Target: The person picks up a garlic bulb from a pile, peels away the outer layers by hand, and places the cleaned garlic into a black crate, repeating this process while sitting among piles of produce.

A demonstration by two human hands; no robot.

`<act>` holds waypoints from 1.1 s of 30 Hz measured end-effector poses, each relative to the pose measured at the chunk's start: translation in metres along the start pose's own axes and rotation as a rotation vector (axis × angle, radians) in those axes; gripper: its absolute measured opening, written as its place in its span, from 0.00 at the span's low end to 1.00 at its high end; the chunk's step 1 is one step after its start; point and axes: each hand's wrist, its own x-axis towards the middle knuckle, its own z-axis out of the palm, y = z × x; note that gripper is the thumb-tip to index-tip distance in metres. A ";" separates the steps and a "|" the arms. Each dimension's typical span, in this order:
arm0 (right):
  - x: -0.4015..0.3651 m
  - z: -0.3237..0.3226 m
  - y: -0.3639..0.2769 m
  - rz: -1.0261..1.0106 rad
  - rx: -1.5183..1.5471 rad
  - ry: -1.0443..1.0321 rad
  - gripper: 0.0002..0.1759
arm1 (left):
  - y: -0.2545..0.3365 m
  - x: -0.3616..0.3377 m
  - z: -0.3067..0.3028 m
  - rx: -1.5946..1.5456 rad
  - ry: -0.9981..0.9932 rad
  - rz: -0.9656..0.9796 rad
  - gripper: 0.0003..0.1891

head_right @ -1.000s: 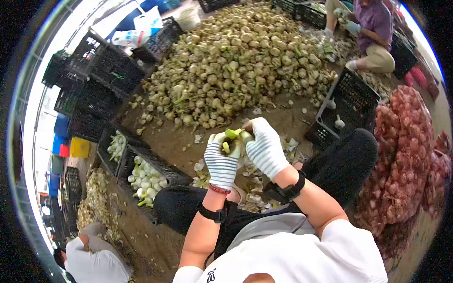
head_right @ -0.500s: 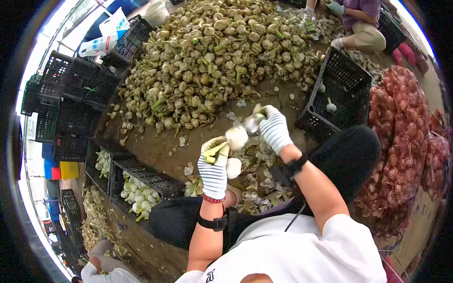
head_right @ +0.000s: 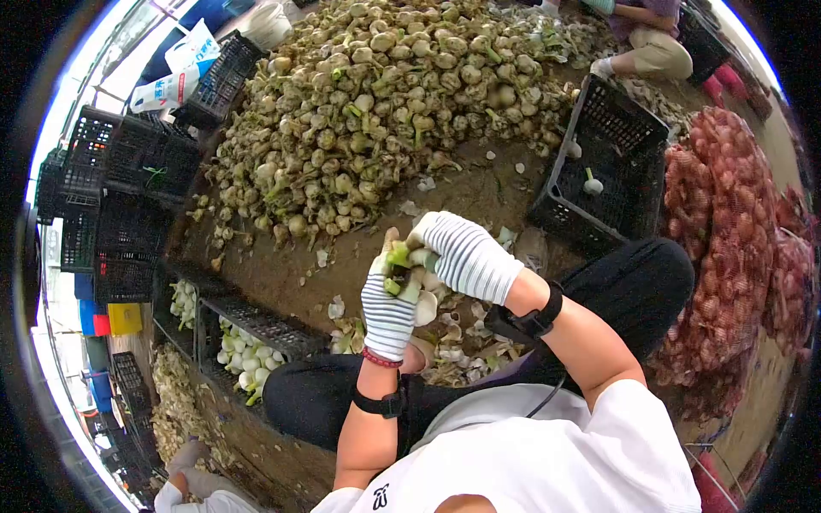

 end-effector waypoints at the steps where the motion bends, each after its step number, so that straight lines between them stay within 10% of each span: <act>1: -0.001 -0.001 -0.001 0.115 0.091 0.028 0.09 | 0.005 -0.003 -0.001 0.180 0.009 0.131 0.29; 5: -0.003 0.012 0.027 0.323 0.160 0.438 0.08 | 0.012 -0.007 0.004 -0.069 0.049 0.046 0.24; 12: -0.042 0.012 0.147 0.571 -0.105 0.343 0.11 | 0.033 -0.019 -0.002 -0.687 0.176 -0.206 0.12; 14: -0.044 0.019 0.145 0.908 0.917 0.428 0.12 | 0.028 -0.018 -0.002 -0.699 0.182 -0.200 0.11; 17: -0.050 -0.012 0.063 0.555 0.547 -0.006 0.15 | 0.026 -0.016 0.003 -0.699 0.212 -0.224 0.09; 21: -0.043 -0.006 0.007 0.213 -0.014 0.055 0.18 | 0.020 -0.014 0.006 -0.626 0.223 -0.184 0.08; 26: -0.033 -0.014 0.014 0.235 0.099 0.135 0.07 | 0.002 -0.022 -0.017 -0.683 0.257 -0.155 0.09; 28: -0.029 -0.020 0.035 0.425 0.191 0.098 0.07 | 0.001 -0.024 -0.027 -1.181 0.142 -0.251 0.09; 31: -0.036 -0.011 0.053 0.448 -0.461 -0.366 0.11 | -0.001 -0.027 -0.034 -1.381 0.126 -0.316 0.12; 33: -0.040 -0.009 0.039 0.399 -0.323 -0.237 0.16 | -0.001 -0.034 -0.042 -1.537 0.186 -0.419 0.14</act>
